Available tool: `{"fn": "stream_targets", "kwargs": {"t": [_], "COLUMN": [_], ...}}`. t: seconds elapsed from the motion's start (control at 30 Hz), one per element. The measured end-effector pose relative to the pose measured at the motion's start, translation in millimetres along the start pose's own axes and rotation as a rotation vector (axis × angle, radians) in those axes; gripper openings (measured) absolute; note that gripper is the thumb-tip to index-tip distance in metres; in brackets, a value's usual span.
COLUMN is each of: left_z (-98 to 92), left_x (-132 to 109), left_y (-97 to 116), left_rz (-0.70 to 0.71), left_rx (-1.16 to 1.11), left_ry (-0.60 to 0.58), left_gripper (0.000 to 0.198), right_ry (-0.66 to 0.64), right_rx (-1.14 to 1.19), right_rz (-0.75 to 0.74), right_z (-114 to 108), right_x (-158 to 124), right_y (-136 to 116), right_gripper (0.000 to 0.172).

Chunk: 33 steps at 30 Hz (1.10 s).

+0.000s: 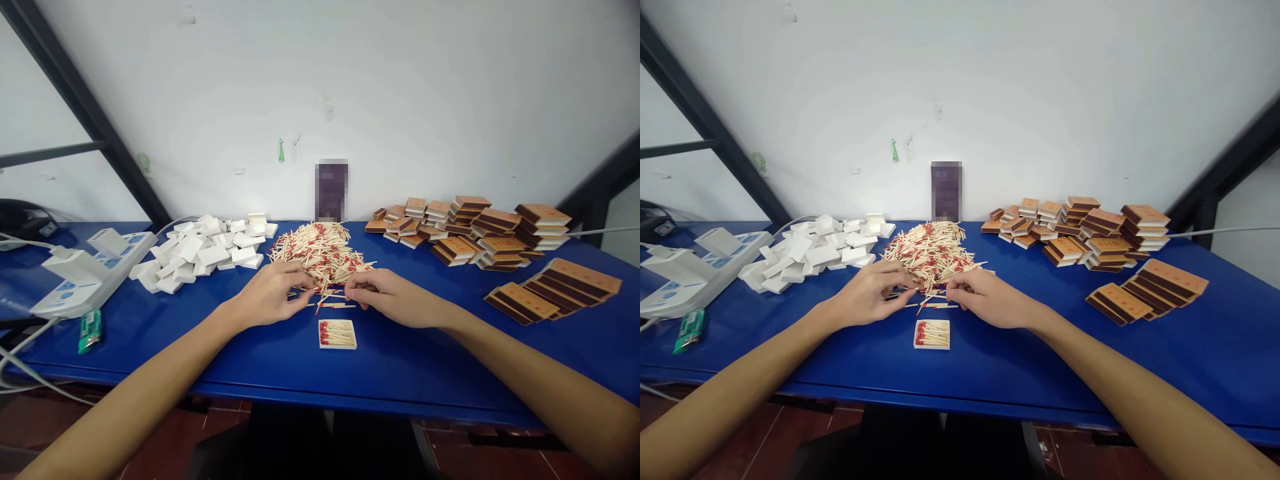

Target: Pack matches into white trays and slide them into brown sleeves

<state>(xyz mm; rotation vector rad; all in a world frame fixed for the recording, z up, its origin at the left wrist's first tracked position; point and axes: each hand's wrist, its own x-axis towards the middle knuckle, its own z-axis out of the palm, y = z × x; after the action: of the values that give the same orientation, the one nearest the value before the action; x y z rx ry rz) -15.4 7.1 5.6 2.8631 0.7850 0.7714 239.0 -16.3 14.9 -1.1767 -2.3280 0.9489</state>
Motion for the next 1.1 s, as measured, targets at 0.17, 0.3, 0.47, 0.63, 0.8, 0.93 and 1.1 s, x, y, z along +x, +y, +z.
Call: {"fn": "stream_targets", "kwargs": {"t": [0.17, 0.3, 0.47, 0.63, 0.8, 0.93, 1.1], "left_z": [-0.1, 0.2, 0.6, -2.1, 1.1, 2.4, 1.4], "left_x": [-2, -1, -1, 1, 1, 1, 3], "left_y": [1, 2, 2, 4, 4, 5, 5], "left_rz": [0.008, -0.005, -0.002, 0.004, 0.074, 0.099, 0.089], "left_rx": [0.028, 0.022, -0.018, 0.055, -0.036, -0.082, -0.109], "left_ry": [-0.014, -0.007, 0.036, -0.009, -0.085, -0.116, -0.109], "left_gripper": [0.019, 0.018, 0.019, 0.019, 0.022, 0.018, 0.016], "right_ry": [0.021, 0.100, 0.192, 0.266, 0.368, 0.437, 0.458], "right_rx": [-0.036, -0.086, 0.011, 0.272, 0.316, 0.274, 0.213], "right_rz": [-0.014, -0.033, 0.004, 0.038, -0.013, -0.058, -0.075], "right_z": [-1, -1, 2, 3, 1, 3, 6], "right_x": [-1, -2, -1, 2, 3, 3, 1], "right_y": [-1, 1, 4, 5, 9, 8, 6], "right_gripper": [0.025, 0.020, 0.012, 0.010, 0.013, 0.016, 0.010]}}
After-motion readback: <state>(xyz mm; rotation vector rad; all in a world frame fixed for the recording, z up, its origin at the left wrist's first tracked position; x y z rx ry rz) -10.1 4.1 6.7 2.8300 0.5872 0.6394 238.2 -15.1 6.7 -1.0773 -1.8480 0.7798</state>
